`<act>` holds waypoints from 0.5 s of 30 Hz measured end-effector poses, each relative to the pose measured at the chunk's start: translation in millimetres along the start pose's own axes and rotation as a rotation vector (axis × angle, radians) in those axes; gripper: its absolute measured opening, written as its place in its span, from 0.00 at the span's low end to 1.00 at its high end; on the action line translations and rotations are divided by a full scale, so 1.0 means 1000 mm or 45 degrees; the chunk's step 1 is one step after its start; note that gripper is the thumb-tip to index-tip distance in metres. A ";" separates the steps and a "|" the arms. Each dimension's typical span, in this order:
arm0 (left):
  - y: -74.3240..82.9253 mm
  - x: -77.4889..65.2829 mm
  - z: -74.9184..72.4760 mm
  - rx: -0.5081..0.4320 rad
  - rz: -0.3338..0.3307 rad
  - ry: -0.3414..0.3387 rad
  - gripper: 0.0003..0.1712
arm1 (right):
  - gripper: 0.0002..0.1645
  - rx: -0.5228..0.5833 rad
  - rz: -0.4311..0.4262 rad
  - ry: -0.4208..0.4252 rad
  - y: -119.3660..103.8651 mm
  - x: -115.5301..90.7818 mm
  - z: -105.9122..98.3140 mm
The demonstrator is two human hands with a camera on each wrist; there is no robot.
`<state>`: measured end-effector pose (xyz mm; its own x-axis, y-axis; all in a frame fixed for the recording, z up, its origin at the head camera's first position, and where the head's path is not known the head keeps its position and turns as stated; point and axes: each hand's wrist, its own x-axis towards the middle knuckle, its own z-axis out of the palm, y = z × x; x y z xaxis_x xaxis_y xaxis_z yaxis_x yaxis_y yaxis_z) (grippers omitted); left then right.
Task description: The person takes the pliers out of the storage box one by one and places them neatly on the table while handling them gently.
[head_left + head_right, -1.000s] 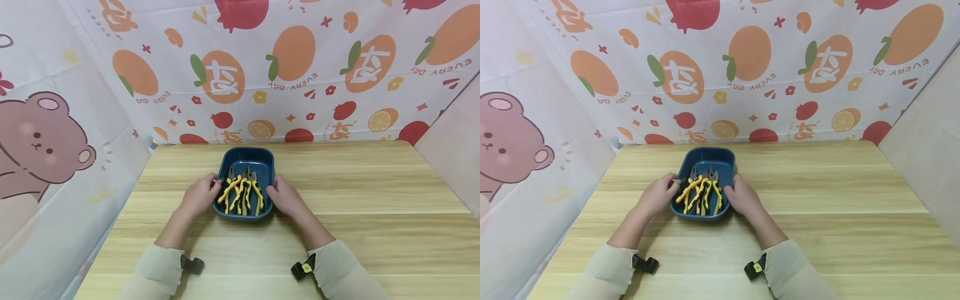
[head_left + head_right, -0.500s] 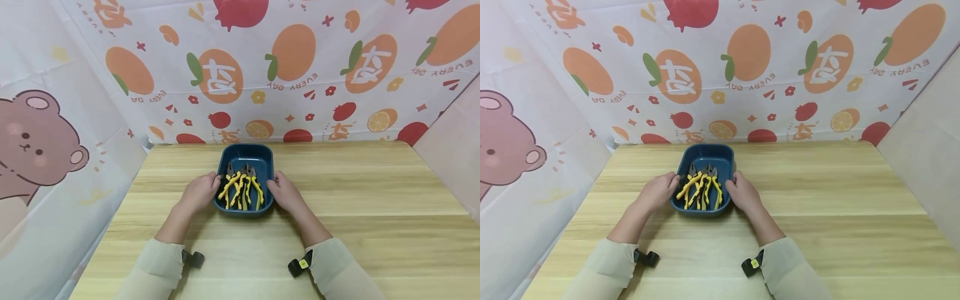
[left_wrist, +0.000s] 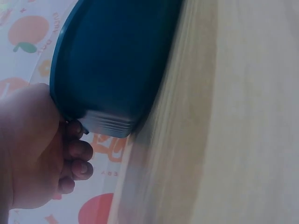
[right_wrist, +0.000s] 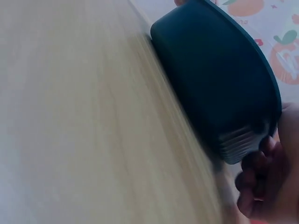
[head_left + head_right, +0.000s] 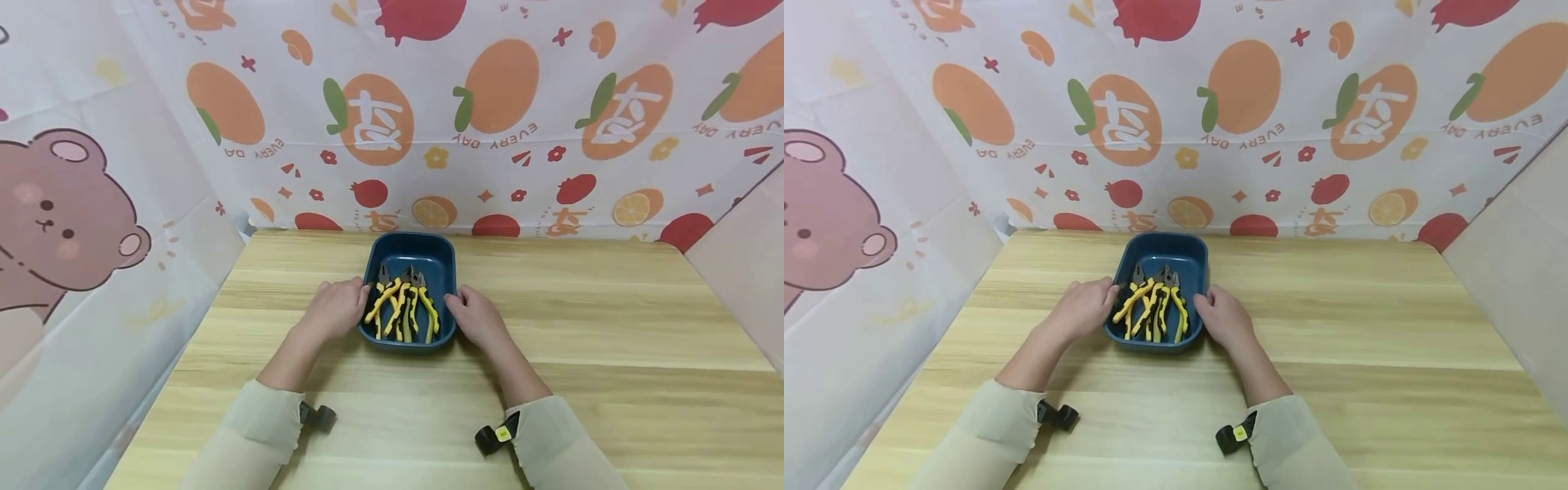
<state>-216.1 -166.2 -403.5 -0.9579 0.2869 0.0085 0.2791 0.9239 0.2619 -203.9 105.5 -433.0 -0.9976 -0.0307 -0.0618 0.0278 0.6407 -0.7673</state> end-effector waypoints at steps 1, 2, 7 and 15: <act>0.000 0.000 0.000 -0.003 -0.002 0.000 0.21 | 0.20 -0.043 -0.005 0.022 -0.002 -0.001 -0.001; 0.000 0.000 -0.001 0.001 -0.001 0.002 0.21 | 0.19 -0.087 -0.019 0.051 -0.004 -0.002 -0.002; 0.000 0.001 -0.003 0.016 0.009 0.028 0.21 | 0.19 -0.343 -0.166 0.216 -0.025 -0.007 -0.003; 0.001 -0.003 -0.003 0.006 -0.001 0.020 0.20 | 0.19 -0.635 -0.472 0.298 -0.055 -0.012 0.020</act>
<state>-212.7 -166.8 -399.9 -0.9590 0.2825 0.0234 0.2789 0.9253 0.2570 -191.8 55.0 -402.7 -0.9246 -0.1859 0.3325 -0.2960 0.8999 -0.3201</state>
